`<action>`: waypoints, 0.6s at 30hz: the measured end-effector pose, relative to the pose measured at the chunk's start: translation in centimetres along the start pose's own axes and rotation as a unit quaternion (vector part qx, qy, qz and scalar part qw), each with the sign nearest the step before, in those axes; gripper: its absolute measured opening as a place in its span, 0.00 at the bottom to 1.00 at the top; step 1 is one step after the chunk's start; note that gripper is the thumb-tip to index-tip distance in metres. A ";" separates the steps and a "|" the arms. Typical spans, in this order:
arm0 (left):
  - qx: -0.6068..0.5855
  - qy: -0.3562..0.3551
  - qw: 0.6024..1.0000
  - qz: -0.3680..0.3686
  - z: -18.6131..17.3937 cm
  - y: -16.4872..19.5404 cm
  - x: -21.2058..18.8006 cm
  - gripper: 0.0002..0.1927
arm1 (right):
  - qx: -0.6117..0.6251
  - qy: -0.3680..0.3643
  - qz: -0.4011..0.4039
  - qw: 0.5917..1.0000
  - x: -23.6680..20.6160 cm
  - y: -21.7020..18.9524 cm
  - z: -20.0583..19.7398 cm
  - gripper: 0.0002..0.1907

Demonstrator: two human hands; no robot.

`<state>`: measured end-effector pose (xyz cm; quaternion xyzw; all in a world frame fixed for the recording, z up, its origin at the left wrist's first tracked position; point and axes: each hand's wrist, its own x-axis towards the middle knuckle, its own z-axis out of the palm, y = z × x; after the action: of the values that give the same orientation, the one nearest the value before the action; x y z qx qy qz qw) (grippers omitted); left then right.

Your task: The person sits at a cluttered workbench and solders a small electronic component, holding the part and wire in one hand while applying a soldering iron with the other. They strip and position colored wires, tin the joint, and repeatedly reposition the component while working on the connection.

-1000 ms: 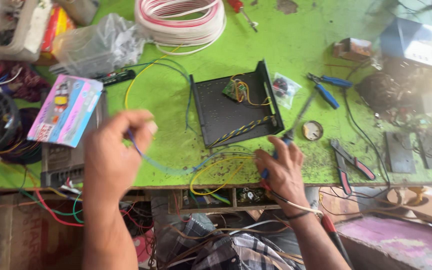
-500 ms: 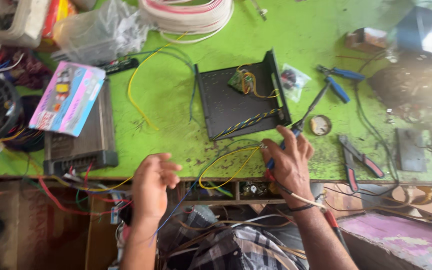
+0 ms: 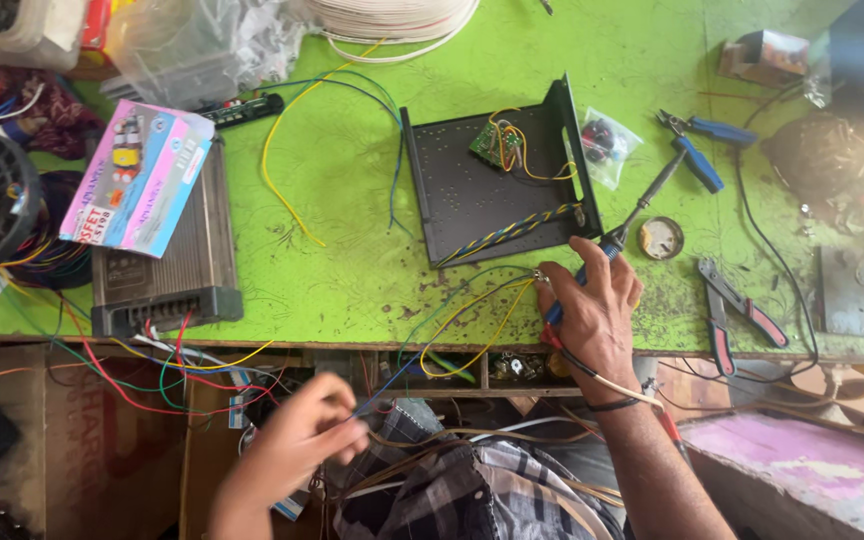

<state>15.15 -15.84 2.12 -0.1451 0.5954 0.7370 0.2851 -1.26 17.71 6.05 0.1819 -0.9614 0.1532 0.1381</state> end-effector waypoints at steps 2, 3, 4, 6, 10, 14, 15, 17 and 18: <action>-0.147 -0.070 0.978 0.128 -2.4 -0.3 -2.3 0.12 | 0.003 0.005 0.002 1.000 -0.1 0.0 0.1 0.14; -0.220 -0.101 0.952 0.190 -2.9 -0.5 -2.7 0.11 | 0.004 0.004 0.004 1.000 -0.2 -0.1 0.2 0.15; -0.251 -0.113 0.928 0.253 -3.1 -0.5 -2.7 0.14 | 0.004 0.003 0.006 1.000 -0.2 -0.3 0.1 0.15; -0.308 -0.138 0.862 0.377 -2.5 0.1 -2.1 0.22 | 0.002 0.009 0.006 1.000 -0.1 -0.8 0.0 0.15; -0.216 0.063 0.864 0.450 1.3 3.6 -0.2 0.14 | 0.013 0.011 -0.005 1.000 0.0 -1.7 -1.2 0.18; 0.243 0.270 0.836 0.411 6.7 8.4 1.2 0.10 | 0.102 0.039 -0.014 0.994 -3.4 0.9 -6.2 0.20; 0.329 0.275 0.812 0.395 7.7 9.5 1.7 0.12 | 0.119 0.094 0.002 0.988 -4.8 2.1 -7.9 0.15; 0.377 0.266 0.789 0.406 10.1 11.0 3.1 0.11 | 0.145 0.244 0.063 0.957 -7.0 5.5 -11.1 0.07; 0.401 0.265 0.775 0.410 11.1 11.5 3.7 0.11 | 0.156 0.332 0.104 0.924 -8.0 7.6 -12.9 0.11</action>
<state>6.80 -5.77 11.94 0.0501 0.8922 0.4109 -0.1808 5.58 31.36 13.43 0.0390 -0.8379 0.3663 0.4028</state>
